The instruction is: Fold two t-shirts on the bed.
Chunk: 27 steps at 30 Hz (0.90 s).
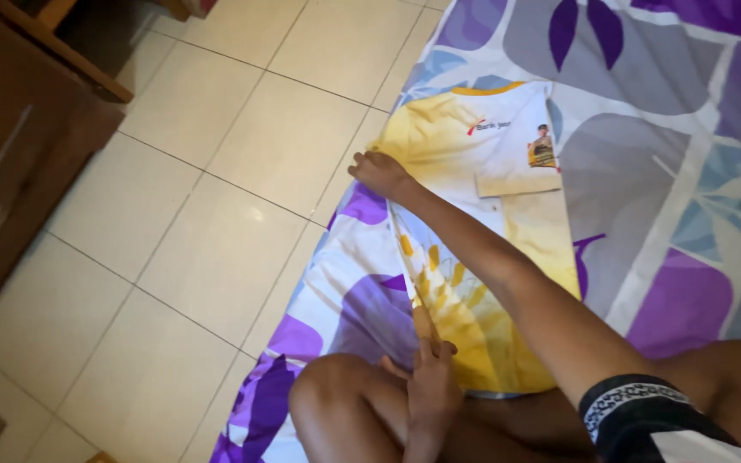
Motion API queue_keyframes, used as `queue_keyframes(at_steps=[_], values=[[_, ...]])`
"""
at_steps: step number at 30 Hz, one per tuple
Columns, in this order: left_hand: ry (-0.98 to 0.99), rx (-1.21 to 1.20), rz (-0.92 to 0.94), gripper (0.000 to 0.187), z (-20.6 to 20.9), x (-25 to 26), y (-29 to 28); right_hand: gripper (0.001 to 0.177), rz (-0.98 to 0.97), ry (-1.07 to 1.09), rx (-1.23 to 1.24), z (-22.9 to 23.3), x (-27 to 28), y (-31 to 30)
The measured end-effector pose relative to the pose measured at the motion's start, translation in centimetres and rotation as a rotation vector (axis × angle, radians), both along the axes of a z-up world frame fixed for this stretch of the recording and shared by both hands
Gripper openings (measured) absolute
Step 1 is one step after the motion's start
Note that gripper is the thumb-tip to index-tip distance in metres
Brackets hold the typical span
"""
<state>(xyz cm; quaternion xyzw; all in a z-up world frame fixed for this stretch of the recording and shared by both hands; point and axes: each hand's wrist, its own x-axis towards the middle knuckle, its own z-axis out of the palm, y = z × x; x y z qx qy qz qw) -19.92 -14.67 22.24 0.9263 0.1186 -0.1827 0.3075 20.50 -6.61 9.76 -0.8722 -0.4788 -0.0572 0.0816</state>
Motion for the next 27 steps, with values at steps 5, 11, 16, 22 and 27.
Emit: queue_keyframes(at_steps=[5, 11, 16, 22, 27], values=[[-0.337, -0.144, 0.012, 0.043, -2.9, -2.3, -1.2, 0.026, -0.286, 0.318, 0.474, -0.8, 3.5, -2.6], [-0.515, -0.3, -0.081, 0.037, -1.2, -2.9, -4.5, 0.031, -0.358, 0.219, 0.998, 7.8, 3.0, -16.6], [-0.408, -0.181, -0.248, 0.039, -3.1, -2.7, -6.6, 0.01, -0.705, 0.43, 1.032, 6.3, 1.7, -25.9], [-0.393, -0.158, -0.27, 0.044, -3.9, -2.6, -7.0, 0.073, -0.959, 0.097, 0.533, 3.1, 0.6, -29.0], [-0.454, -0.192, -0.252, 0.044, -4.4, -2.6, -6.6, 0.089, -0.833, 0.27, 0.698, 1.2, 5.0, -26.4]])
